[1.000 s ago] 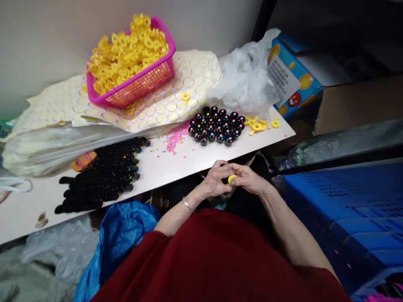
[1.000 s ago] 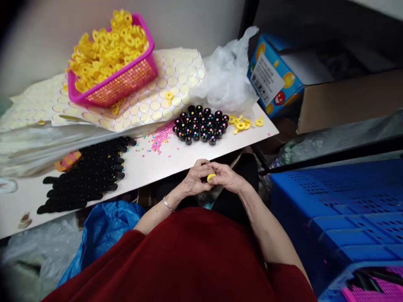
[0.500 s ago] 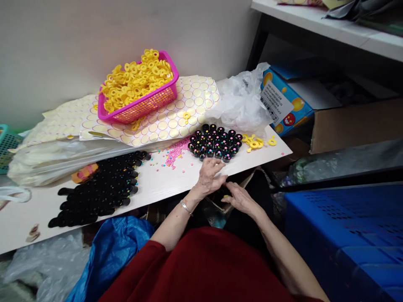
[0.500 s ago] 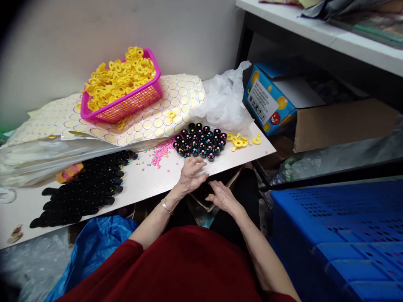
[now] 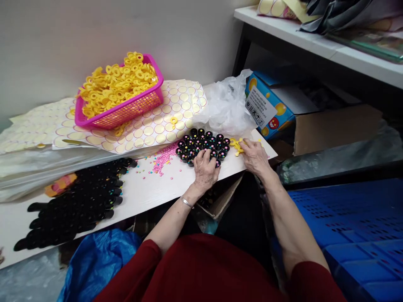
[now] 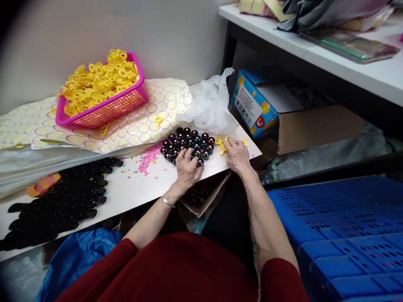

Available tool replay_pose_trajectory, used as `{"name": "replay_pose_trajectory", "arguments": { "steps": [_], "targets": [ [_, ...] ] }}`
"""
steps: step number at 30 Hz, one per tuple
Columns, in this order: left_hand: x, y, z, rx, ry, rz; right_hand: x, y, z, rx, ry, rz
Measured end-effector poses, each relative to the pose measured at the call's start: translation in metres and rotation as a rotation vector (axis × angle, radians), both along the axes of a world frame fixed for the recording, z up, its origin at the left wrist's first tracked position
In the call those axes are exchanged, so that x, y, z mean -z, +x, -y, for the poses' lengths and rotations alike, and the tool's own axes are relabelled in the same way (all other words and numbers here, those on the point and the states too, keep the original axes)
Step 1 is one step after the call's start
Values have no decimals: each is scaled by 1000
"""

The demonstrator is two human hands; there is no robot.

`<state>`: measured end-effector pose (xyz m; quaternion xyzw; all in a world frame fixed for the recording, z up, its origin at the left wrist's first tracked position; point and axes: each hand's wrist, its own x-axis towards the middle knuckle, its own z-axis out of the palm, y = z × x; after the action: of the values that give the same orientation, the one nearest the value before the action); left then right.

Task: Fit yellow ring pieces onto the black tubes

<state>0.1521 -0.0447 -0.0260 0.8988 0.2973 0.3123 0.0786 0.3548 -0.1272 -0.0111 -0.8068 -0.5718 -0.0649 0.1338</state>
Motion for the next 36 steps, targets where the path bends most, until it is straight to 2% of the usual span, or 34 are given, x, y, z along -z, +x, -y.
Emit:
{"name": "replay_pose_trajectory", "arguments": {
  "steps": [2, 5, 7, 11, 15, 19, 23, 26, 30, 36],
  "targets": [
    [0, -5, 0, 47, 5, 26, -4, 4, -6, -108, -119, 29],
    [3, -16, 0, 99, 2, 73, -4, 3, -7, -147, -135, 64],
    [5, -22, 2, 114, 6, 107, -2, 0, -3, -127, -68, 71],
    [9, -30, 6, 115, 32, 169, 2, -19, 9, -57, 175, 26],
    [11, -31, 8, 100, -9, 167, 9, -60, 14, -147, 353, -110],
    [15, -29, 8, 90, -28, 171, 21, -97, 9, -189, 411, -247],
    [20, -27, 8, 75, -76, 200, 32, -105, 3, -95, 482, -343],
    [22, -27, 7, 87, -110, 214, 33, -96, 2, -17, 533, -376],
    [25, -28, 6, 102, -75, 288, 30, -85, 6, 35, 504, -401],
    [26, -29, 6, 98, -45, 330, 31, -75, 13, 217, 586, -821]
  ]
}}
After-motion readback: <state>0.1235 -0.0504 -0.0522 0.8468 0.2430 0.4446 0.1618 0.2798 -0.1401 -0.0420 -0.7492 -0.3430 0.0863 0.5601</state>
